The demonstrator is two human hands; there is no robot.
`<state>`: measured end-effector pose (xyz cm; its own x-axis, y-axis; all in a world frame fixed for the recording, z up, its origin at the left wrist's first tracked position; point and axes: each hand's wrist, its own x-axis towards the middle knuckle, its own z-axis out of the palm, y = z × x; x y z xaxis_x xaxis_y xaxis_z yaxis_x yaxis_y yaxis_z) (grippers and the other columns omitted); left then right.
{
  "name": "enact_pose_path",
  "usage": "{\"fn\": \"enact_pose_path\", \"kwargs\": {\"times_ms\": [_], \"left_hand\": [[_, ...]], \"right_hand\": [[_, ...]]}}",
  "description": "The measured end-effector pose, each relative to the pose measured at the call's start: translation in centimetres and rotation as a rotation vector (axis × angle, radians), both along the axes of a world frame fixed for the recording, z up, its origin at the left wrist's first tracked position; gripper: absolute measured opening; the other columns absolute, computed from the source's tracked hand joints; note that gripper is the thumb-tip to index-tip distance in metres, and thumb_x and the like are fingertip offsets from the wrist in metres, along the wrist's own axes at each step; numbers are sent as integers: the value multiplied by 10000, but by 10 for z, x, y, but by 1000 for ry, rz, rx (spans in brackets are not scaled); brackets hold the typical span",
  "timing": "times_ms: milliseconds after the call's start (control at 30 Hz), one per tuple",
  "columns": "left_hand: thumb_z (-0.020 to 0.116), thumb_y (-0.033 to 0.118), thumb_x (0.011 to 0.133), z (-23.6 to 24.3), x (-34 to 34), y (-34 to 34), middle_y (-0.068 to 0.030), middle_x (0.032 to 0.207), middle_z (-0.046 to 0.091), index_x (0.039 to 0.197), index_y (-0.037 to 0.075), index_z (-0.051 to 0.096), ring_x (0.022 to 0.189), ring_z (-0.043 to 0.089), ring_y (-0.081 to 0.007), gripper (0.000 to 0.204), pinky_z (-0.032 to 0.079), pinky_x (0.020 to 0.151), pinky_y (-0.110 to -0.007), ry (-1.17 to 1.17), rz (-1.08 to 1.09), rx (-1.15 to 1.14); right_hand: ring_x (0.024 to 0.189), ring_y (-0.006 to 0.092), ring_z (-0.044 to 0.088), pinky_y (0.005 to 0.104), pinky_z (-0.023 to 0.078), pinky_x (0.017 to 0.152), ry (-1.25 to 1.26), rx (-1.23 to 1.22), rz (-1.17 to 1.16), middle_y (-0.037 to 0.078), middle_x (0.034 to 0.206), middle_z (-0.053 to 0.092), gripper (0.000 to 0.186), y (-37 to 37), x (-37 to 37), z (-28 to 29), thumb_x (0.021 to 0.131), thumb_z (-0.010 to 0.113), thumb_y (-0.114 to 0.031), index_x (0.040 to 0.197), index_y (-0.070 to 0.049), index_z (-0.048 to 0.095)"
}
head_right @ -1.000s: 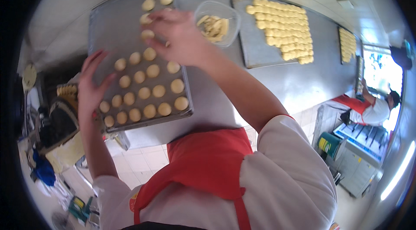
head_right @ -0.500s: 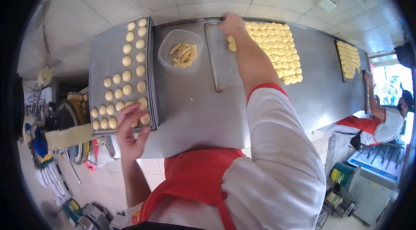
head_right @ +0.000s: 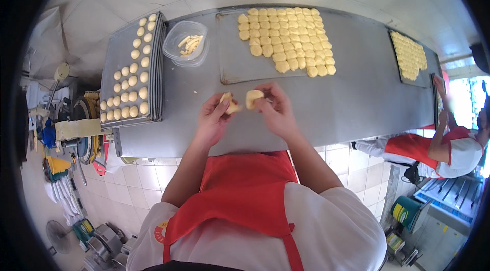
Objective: The person prepares bread dough by hand, taking small portions of dough from a large batch, placing them onto a metal tray in rows, and inserting small pieces of filling into the dough rounds.
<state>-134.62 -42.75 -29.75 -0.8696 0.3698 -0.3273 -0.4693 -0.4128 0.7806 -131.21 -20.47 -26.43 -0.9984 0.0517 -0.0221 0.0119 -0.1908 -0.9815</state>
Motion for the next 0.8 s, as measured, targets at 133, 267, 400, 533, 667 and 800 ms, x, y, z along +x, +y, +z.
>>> {"fn": "enact_pose_path", "kwargs": {"times_ms": [133,267,400,533,667,800], "left_hand": [[736,216,1050,1,30,-17,-46,1049,743,1183,10,726,956,696,-135,245,564,844,-327,269,-7,-546],[770,129,874,-96,82,-88,-194,1160,647,1147,72,723,1128,600,-425,283,444,1061,-512,926,-91,-1463],[706,106,902,-89,74,22,-187,1166,651,1207,93,700,1141,597,-420,306,423,1070,-525,1020,39,-1486],[647,110,980,-122,-10,38,-178,1172,696,1258,84,701,1137,625,-413,285,465,1024,-545,1049,-241,-1302],[621,151,1038,-157,-22,-43,-186,1189,721,1296,67,690,1094,652,-423,280,508,971,-560,1108,-292,-1252],[644,188,1032,-132,58,-26,-177,1173,716,1298,68,688,1104,648,-422,295,503,980,-560,1087,-287,-1307]], "right_hand": [[964,176,677,310,555,759,-63,-47,-220,78,1137,679,164,72,41,16,966,645,-58,1125,-51,604],[1103,382,595,466,538,951,215,1114,-3,170,1121,594,290,102,67,-71,786,722,-61,1061,-57,632],[1135,344,582,509,481,987,318,1169,134,137,1154,605,266,62,88,-133,801,751,-185,1053,-139,679],[1058,298,597,479,473,898,486,1312,167,86,1083,602,210,22,-3,-137,858,737,-254,1026,-159,654],[1091,272,611,473,477,956,425,1368,157,68,1035,658,184,95,-14,-154,901,695,-252,1069,-179,675],[1106,276,613,495,475,1006,355,1445,149,43,1045,680,184,83,65,-174,907,687,-263,1068,-175,675]]}}
